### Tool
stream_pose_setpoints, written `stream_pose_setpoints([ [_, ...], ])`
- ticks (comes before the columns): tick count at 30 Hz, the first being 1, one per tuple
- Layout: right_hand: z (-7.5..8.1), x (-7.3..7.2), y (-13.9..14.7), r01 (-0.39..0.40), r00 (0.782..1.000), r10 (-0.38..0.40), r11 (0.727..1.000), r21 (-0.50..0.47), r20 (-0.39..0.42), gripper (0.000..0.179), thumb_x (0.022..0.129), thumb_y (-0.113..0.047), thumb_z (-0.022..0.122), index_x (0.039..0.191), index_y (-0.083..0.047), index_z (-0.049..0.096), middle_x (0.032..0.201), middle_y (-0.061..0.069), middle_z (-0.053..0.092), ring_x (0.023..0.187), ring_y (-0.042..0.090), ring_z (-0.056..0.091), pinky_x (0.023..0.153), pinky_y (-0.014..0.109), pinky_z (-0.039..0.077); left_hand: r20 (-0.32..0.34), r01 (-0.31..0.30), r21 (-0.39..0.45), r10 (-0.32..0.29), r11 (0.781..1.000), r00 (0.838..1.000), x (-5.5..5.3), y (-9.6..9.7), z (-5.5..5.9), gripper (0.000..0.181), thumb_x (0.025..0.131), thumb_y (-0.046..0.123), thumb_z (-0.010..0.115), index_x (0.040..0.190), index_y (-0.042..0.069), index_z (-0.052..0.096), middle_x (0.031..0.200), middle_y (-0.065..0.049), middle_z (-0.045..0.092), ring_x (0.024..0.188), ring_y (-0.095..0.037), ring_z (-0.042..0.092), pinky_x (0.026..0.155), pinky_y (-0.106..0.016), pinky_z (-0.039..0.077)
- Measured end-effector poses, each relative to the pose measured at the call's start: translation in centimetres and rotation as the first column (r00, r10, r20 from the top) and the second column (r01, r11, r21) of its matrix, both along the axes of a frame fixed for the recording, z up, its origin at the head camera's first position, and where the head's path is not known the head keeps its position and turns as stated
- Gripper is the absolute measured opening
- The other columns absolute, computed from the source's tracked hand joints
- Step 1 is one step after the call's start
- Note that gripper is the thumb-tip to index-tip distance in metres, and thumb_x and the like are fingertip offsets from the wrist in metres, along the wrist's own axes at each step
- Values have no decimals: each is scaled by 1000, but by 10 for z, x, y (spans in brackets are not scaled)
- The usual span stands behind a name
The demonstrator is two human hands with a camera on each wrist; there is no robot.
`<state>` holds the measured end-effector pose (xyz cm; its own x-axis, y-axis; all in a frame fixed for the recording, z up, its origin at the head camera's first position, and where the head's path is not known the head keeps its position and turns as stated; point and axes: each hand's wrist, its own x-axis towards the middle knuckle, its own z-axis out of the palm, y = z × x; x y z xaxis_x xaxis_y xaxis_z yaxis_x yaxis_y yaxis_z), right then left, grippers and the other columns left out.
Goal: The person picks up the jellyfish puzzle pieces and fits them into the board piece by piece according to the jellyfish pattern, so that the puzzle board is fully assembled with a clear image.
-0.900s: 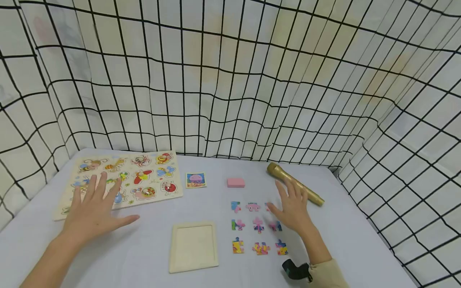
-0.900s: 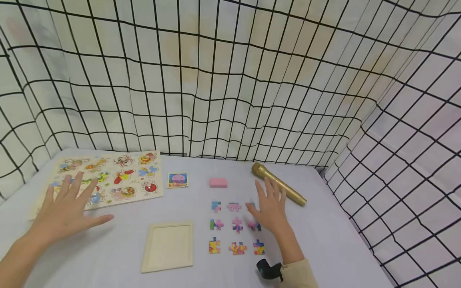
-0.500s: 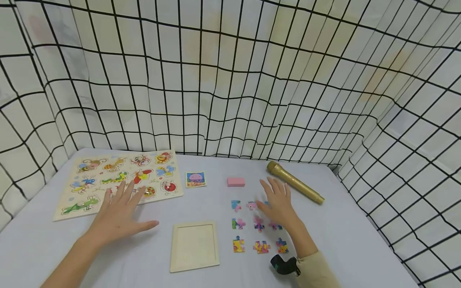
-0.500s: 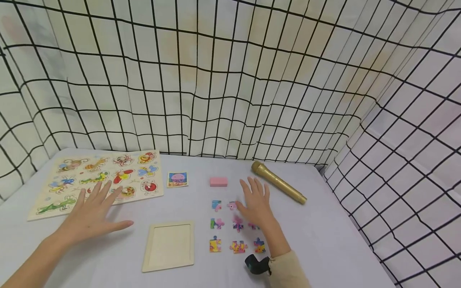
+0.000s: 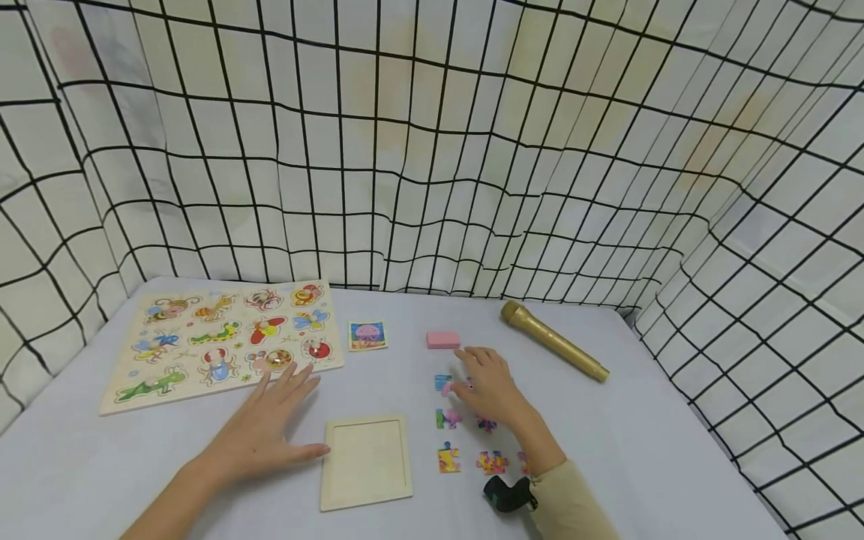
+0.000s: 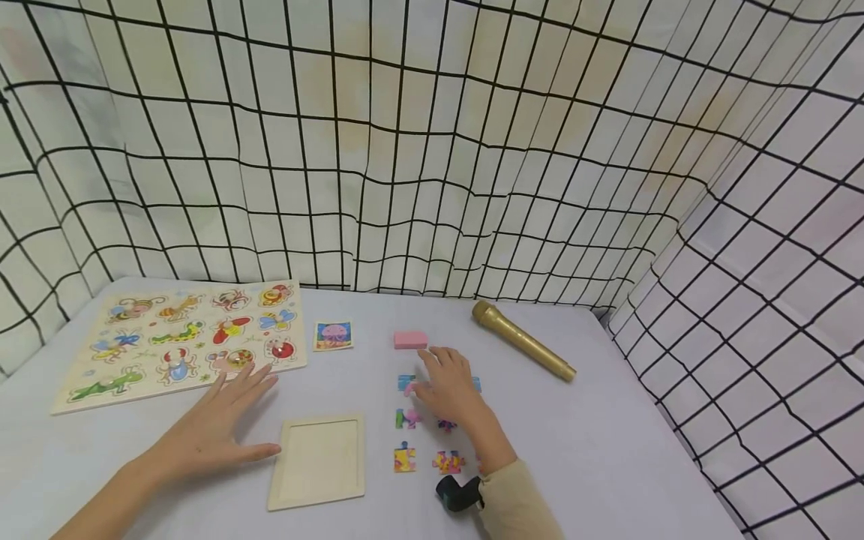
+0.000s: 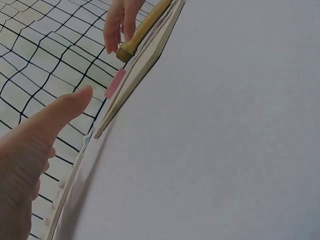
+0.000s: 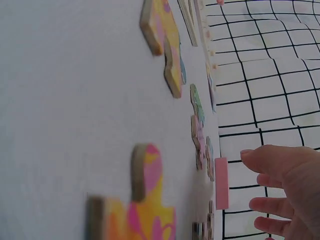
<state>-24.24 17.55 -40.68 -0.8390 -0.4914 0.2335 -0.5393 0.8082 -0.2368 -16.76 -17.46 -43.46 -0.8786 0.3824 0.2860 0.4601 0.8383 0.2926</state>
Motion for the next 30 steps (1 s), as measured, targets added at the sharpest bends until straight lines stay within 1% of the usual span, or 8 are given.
stream_pose_setpoints([
  [4,-4,-4,-7,1,999,-2,1000,10,49,51,87,-27,62,130,-4,47,127,15,49,118,34,39,95,51,31,30,52,34,-53,998,998,4,7,-7,101,65,74,59,136,4,42,144,-13,34,134,-34,22,108,-50,9],
  [7,-7,-6,-12,19,996,-21,1000,20,89,49,88,-29,59,129,-5,49,125,14,50,115,32,41,91,49,33,73,87,60,-91,994,993,8,11,-13,105,63,75,59,137,4,41,144,-10,35,134,-32,22,109,-45,5],
  [10,-12,-9,-15,31,995,-34,999,35,96,46,88,-29,57,127,-6,52,121,13,52,111,30,42,87,46,34,86,112,68,-118,991,989,11,13,-17,107,61,76,59,137,3,41,142,-10,37,134,-31,25,110,-42,3],
  [14,-19,-11,-15,18,996,-21,999,39,86,39,88,-30,57,120,-8,57,113,9,53,105,26,44,82,41,35,67,130,49,-133,990,989,12,16,-18,113,56,80,58,136,2,42,142,-9,38,133,-30,27,110,-40,2],
  [19,-25,-11,-12,15,993,-16,1000,10,113,33,86,-31,62,110,-9,60,109,7,52,101,25,44,81,41,35,39,178,28,-179,984,983,13,17,-18,120,49,84,58,135,2,42,142,-10,38,132,-30,28,110,-36,1],
  [22,-25,-13,-11,-5,993,7,1000,-20,117,31,86,-28,64,108,-7,59,108,8,52,100,26,45,82,43,36,-5,198,-3,-198,980,980,13,16,-19,122,48,85,56,134,0,43,141,-11,39,131,-32,30,110,-34,0],
  [26,-25,-15,-12,-42,994,44,999,-30,98,30,85,-26,65,107,-6,58,104,7,53,96,24,45,81,41,37,-67,204,-25,-205,979,976,13,14,-20,122,47,86,55,132,-2,45,139,-12,42,129,-34,33,109,-29,-3],
  [30,-25,-17,-12,-58,995,61,997,-43,80,30,82,-24,68,104,-7,56,94,3,54,87,20,46,76,38,39,-67,203,-22,-204,979,977,10,13,-21,120,50,85,55,133,-1,45,140,-10,41,130,-31,33,109,-25,-3],
])
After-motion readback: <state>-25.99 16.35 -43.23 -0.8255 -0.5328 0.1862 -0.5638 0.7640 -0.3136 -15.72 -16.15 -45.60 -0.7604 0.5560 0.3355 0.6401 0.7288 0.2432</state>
